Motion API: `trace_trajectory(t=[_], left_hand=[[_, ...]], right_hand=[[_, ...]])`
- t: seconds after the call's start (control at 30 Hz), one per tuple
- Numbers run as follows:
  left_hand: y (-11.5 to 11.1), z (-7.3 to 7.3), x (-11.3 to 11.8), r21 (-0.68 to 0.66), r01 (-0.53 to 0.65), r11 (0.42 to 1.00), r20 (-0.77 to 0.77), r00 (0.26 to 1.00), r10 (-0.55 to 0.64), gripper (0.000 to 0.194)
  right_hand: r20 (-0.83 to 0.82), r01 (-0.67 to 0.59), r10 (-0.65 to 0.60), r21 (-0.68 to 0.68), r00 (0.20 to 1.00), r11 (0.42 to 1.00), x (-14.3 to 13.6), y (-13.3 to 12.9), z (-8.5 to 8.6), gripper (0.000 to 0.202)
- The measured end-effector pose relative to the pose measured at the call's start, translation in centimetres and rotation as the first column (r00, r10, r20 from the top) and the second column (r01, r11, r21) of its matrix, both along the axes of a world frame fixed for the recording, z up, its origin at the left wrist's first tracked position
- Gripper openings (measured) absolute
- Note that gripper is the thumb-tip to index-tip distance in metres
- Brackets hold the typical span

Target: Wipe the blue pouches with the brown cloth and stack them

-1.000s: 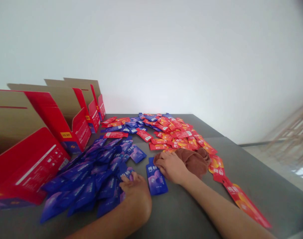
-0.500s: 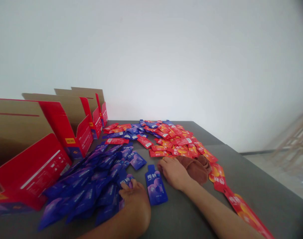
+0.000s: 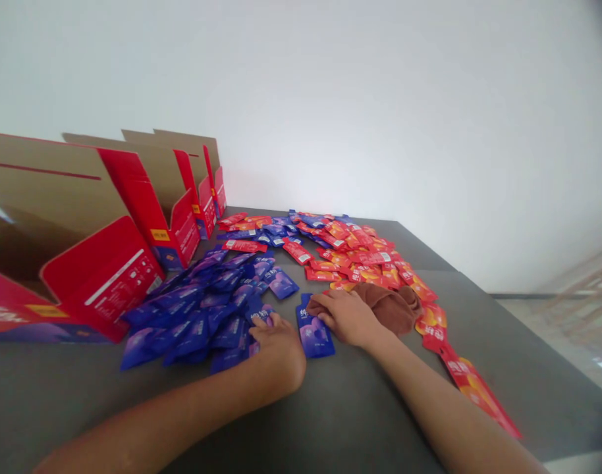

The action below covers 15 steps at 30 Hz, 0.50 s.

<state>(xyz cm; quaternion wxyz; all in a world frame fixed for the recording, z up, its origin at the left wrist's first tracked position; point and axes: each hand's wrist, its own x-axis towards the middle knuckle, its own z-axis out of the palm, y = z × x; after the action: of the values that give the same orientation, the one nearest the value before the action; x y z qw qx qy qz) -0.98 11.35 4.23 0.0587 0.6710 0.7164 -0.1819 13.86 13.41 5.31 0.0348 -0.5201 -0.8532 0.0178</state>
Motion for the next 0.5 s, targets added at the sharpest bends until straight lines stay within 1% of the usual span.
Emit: trace_trajectory(t=[0.1, 0.17, 0.27, 0.33, 0.43, 0.5], left_hand=[[0.25, -0.27, -0.01, 0.001, -0.008, 1.000, 0.003, 1.000, 0.008, 0.040], [0.37, -0.48, 0.01, -0.006, -0.008, 1.000, 0.004, 1.000, 0.009, 0.040], [0.45, -0.62, 0.08, -0.016, -0.014, 1.000, 0.004, 1.000, 0.014, 0.039], [0.43, -0.53, 0.13, -0.015, -0.016, 1.000, 0.002, 1.000, 0.016, 0.040], [0.31, -0.20, 0.15, -0.013, -0.014, 1.000, 0.004, 1.000, 0.014, 0.041], [0.18, 0.09, 0.13, -0.011, -0.011, 1.000, 0.007, 1.000, 0.011, 0.040]], right_hand=[[-0.017, -0.009, 0.010, 0.048, 1.000, 0.999, -0.11, 0.08, 0.15, 0.023], [-0.043, -0.032, 0.035, 0.069, 0.998, 0.997, -0.24, -0.04, 0.22, 0.022], [-0.065, -0.160, 0.160, 0.005, 0.985, 0.987, -0.38, -0.19, -0.01, 0.021], [-0.065, -0.212, 0.209, -0.045, 0.976, 0.976, -0.38, -0.14, -0.35, 0.020], [-0.070, -0.211, 0.206, -0.064, 0.976, 0.975, -0.24, 0.08, -0.66, 0.018], [-0.092, -0.203, 0.199, -0.036, 0.976, 0.979, -0.08, 0.11, -0.54, 0.017]])
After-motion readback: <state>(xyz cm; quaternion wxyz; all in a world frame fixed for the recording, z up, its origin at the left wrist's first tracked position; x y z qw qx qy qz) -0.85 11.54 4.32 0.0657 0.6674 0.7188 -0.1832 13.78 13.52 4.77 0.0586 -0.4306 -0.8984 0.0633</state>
